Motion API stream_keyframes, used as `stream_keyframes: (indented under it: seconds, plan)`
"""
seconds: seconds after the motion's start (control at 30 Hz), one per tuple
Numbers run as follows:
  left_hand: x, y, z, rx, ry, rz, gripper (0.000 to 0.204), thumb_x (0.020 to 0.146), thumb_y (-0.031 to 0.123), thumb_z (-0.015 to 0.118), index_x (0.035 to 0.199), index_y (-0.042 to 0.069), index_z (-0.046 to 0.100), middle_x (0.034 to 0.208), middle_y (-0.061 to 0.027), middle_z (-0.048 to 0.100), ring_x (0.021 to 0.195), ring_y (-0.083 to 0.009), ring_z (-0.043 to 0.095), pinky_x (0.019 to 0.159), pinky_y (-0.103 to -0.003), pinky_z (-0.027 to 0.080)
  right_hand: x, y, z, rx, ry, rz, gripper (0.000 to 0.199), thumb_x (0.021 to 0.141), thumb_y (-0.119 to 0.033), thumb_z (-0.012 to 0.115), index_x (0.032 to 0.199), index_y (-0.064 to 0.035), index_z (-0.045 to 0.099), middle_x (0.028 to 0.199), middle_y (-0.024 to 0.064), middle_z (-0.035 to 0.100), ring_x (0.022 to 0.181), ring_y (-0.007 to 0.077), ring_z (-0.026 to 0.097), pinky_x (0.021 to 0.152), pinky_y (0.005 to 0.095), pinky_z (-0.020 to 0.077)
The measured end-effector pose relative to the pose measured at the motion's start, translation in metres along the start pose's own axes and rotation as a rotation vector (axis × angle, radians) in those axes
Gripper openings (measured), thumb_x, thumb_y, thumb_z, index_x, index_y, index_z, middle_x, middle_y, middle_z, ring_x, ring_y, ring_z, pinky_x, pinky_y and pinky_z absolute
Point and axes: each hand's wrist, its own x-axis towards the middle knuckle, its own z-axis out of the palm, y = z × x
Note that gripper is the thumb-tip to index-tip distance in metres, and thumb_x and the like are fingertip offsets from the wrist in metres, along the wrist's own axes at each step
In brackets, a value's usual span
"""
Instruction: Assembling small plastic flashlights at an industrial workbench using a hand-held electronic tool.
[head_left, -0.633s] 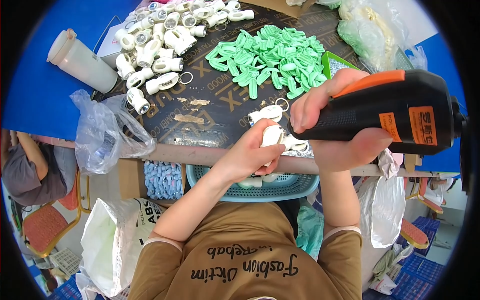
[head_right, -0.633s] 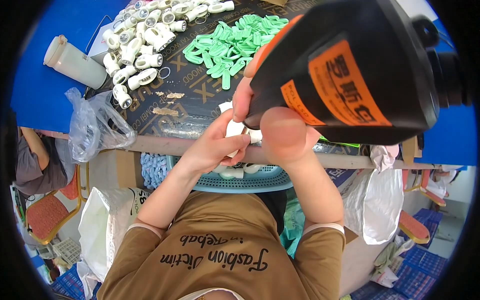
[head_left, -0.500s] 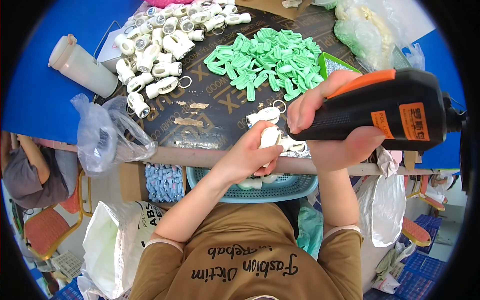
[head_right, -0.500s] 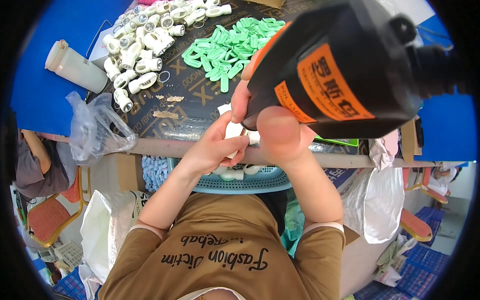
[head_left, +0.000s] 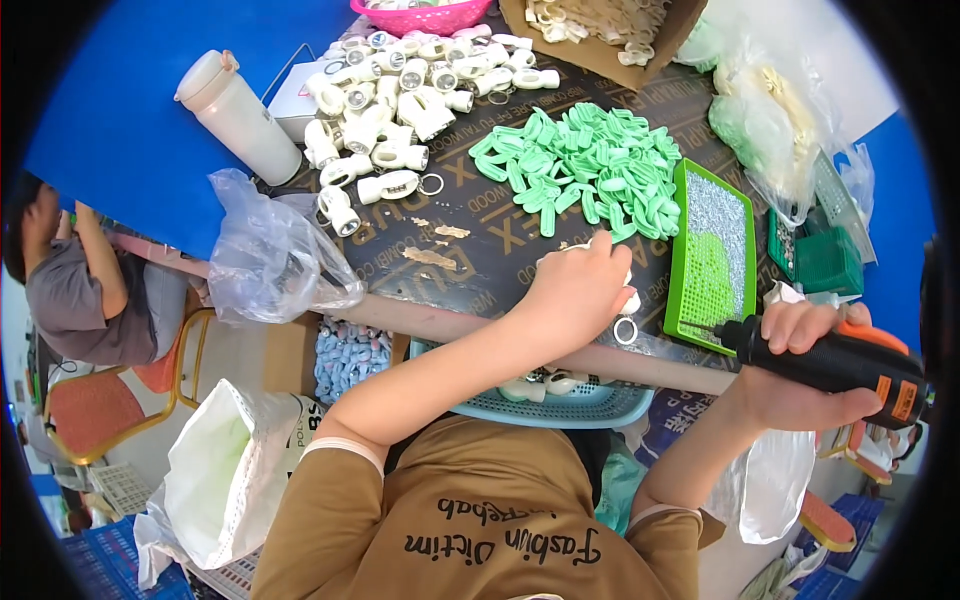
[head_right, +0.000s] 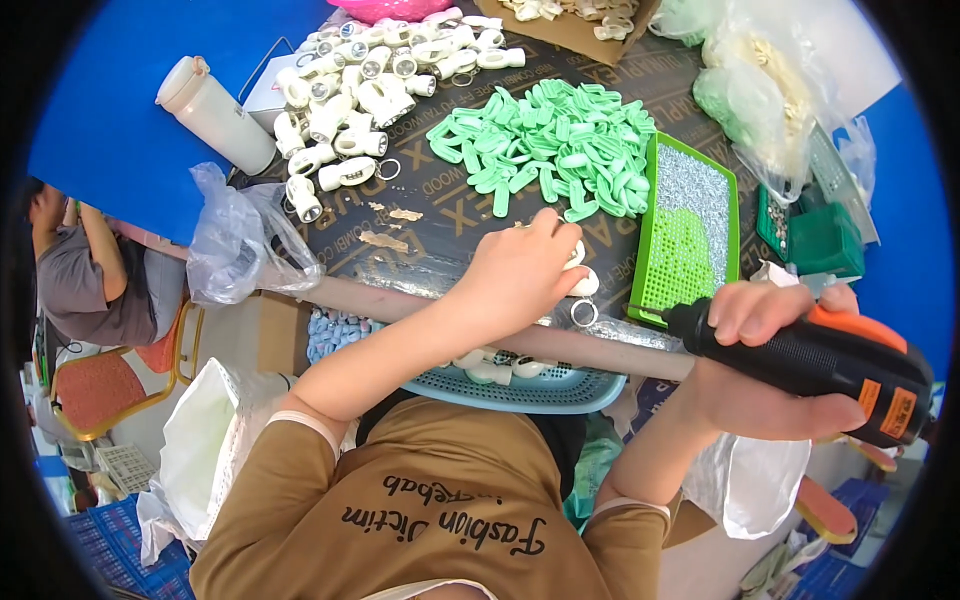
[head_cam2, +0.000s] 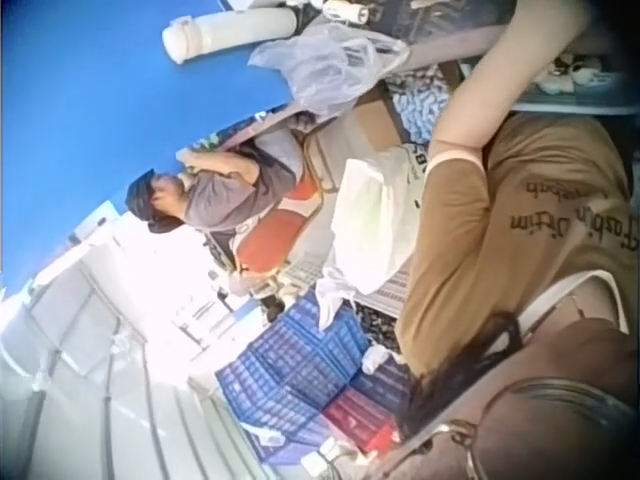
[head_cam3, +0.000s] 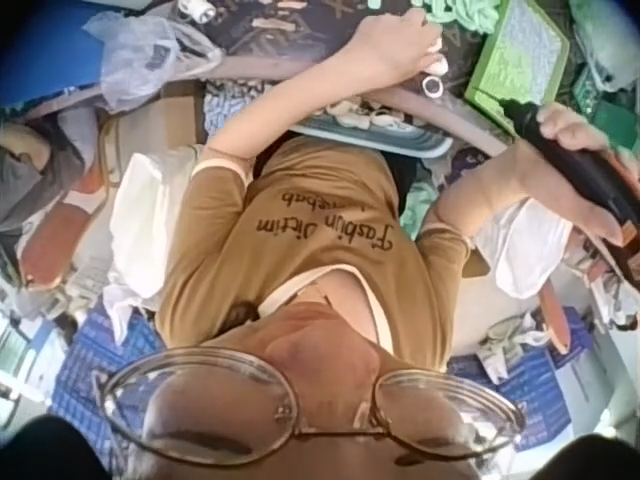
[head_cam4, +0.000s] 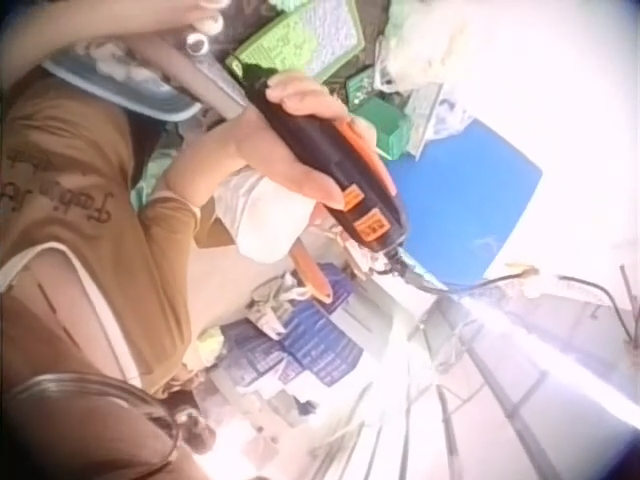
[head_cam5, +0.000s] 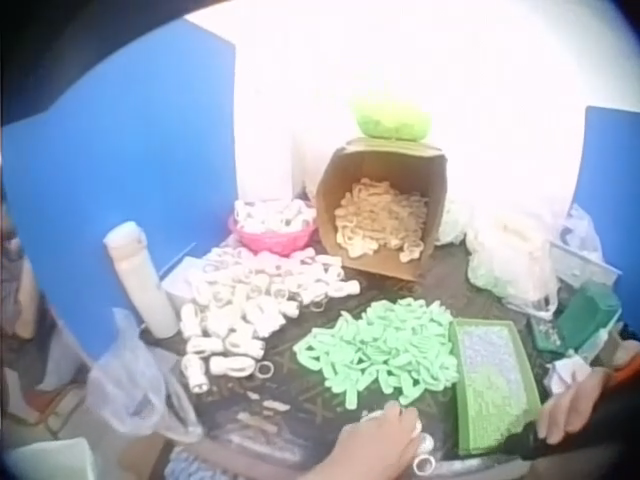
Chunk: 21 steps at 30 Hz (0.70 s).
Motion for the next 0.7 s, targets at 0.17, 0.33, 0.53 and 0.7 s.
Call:
stream_keyframes:
  seconds: [0.17, 0.33, 0.53, 0.7]
  plan:
    - [-0.004, 0.002, -0.032, 0.158, 0.000, -0.103, 0.022, 0.084, 0.028, 0.055, 0.093, 0.008, 0.056, 0.080, -0.0100, 0.056, 0.071, -0.0269, 0.061, 0.055, -0.038, 0.048, -0.002, 0.001, -0.018, 0.029, 0.007, 0.026, 0.074, 0.073, -0.072, 0.046, 0.109, -0.0073, 0.043, 0.060, 0.0060, 0.048, 0.045, 0.0157, 0.042, 0.045, 0.0280, 0.0351]
    - [-0.029, -0.085, -0.078, 0.393, 0.348, -0.298, 0.028, 0.071, 0.003, 0.063, 0.097, 0.001, 0.054, 0.092, -0.0146, 0.059, 0.091, -0.0323, 0.053, 0.080, -0.040, 0.042, -0.003, -0.001, -0.041, 0.017, 0.046, 0.017, 0.073, 0.072, -0.072, 0.048, 0.108, -0.0083, 0.043, 0.060, 0.0062, 0.048, 0.047, 0.0156, 0.043, 0.047, 0.0281, 0.0352]
    - [-0.039, -0.124, -0.073, 0.607, 0.264, -0.384, 0.029, 0.067, 0.002, 0.062, 0.095, 0.004, 0.054, 0.092, -0.0116, 0.057, 0.089, -0.0305, 0.053, 0.077, -0.041, 0.042, 0.008, 0.002, -0.050, 0.050, 0.002, -0.002, 0.068, 0.075, -0.070, 0.047, 0.108, -0.0104, 0.046, 0.065, 0.0075, 0.052, 0.052, 0.0159, 0.044, 0.051, 0.0283, 0.0352]
    - [-0.040, -0.118, -0.064, 0.426, 0.272, -0.438, 0.031, 0.069, 0.013, 0.062, 0.096, 0.000, 0.058, 0.092, -0.0141, 0.057, 0.086, -0.0299, 0.055, 0.075, -0.039, 0.045, 0.023, 0.026, -0.056, -0.108, 0.093, -0.007, 0.069, 0.076, -0.067, 0.049, 0.105, -0.0049, 0.045, 0.062, 0.0079, 0.051, 0.054, 0.0182, 0.048, 0.050, 0.0308, 0.0407]
